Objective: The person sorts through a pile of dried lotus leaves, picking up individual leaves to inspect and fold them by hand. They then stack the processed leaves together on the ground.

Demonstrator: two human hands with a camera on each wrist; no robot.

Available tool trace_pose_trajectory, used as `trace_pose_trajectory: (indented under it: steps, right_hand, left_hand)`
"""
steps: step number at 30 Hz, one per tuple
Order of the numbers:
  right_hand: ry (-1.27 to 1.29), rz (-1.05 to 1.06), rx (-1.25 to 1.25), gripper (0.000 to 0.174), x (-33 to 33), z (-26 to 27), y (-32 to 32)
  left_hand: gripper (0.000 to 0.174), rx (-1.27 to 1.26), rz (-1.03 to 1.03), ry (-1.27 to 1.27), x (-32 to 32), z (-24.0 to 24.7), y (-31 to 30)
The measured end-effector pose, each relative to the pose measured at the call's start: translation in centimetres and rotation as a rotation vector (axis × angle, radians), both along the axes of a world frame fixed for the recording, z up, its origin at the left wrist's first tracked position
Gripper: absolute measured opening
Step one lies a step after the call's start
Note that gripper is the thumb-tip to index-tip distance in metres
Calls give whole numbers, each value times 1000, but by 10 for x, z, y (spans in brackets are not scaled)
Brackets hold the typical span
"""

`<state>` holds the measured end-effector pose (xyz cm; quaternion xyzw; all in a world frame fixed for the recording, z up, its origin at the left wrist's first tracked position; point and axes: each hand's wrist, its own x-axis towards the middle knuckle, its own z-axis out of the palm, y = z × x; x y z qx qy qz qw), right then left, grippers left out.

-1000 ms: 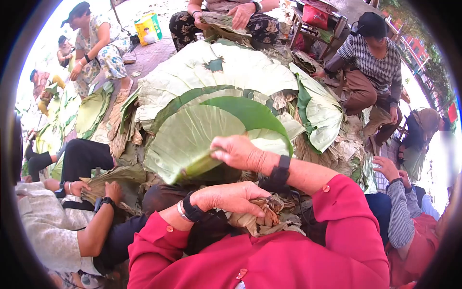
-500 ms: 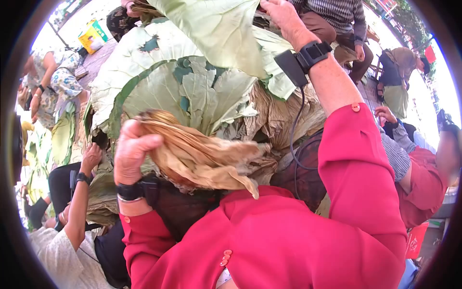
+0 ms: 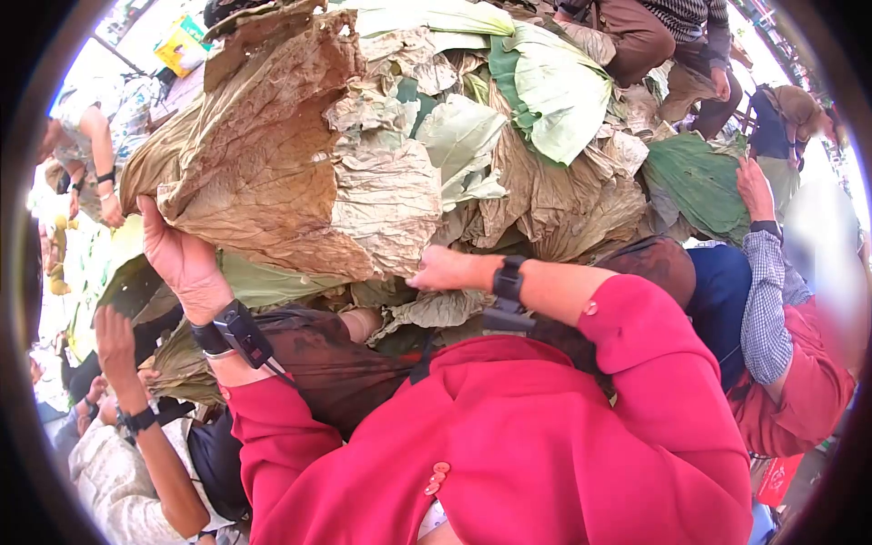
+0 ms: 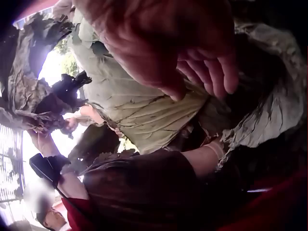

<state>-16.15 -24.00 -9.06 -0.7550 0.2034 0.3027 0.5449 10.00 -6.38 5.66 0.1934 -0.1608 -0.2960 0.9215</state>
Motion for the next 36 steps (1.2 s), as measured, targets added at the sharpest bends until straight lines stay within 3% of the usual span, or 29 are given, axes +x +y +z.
trace_pose_trajectory:
  steps: [2,6,8,10,13,16,17,20,24,25,26,27,29,30,31,32,33,35,36]
  right_hand:
    - [-48,-141,87,29,3,-37,18]
    - [-76,-540,350,28,7,-88,43]
    - [-91,-774,523,27,10,-108,51]
    - [-120,-1004,719,27,10,-126,57]
    - [-150,-1275,1028,26,9,-136,56]
    - [-254,-1303,1295,26,19,-139,62]
    - [-361,-1257,964,30,31,-48,73]
    - [-463,-943,772,29,43,-11,81]
    - [-633,-554,511,28,37,35,61]
    - [-697,-495,435,28,38,50,49]
    - [-771,-453,360,28,39,68,35]
    - [-869,-437,279,28,45,85,18]
    - [-1117,-496,169,28,65,112,-22]
    - [-1004,-520,304,24,71,115,-62]
    - [-746,-669,-105,22,62,180,-57]
    - [-1012,-813,120,23,62,192,-68]
    - [-1104,-885,212,24,58,204,-88]
    - [-1310,-971,172,22,56,196,-155]
    - [-1295,-931,194,23,32,219,-126]
  left_hand:
    - [31,-109,-148,54,-1,1,0]
    - [33,-99,-141,16,4,-4,11]
    - [41,-159,-246,-68,10,-14,19]
    - [44,0,-90,-6,-3,-3,19]
    - [45,-45,-85,-28,-5,3,24]
    - [47,-32,-15,22,1,-13,38]
    - [47,-61,-123,-29,-6,-11,37]
    - [49,-6,-95,-109,-10,-18,44]
    - [48,84,-92,-383,44,-80,86]
    - [48,-61,-231,-324,32,-71,82]
    - [48,-324,-358,-494,11,-41,51]
    - [47,-587,-486,-659,-3,-18,23]
    - [46,-741,-603,-742,-8,-5,27]
    - [45,-776,-625,-753,-9,0,30]
    - [44,-776,-630,-739,-9,1,34]
    - [43,-760,-616,-726,-7,0,39]
    - [43,-730,-583,-706,-4,-2,43]
    - [41,-628,-474,-622,1,-9,55]
    - [40,-535,-384,-550,5,-15,64]
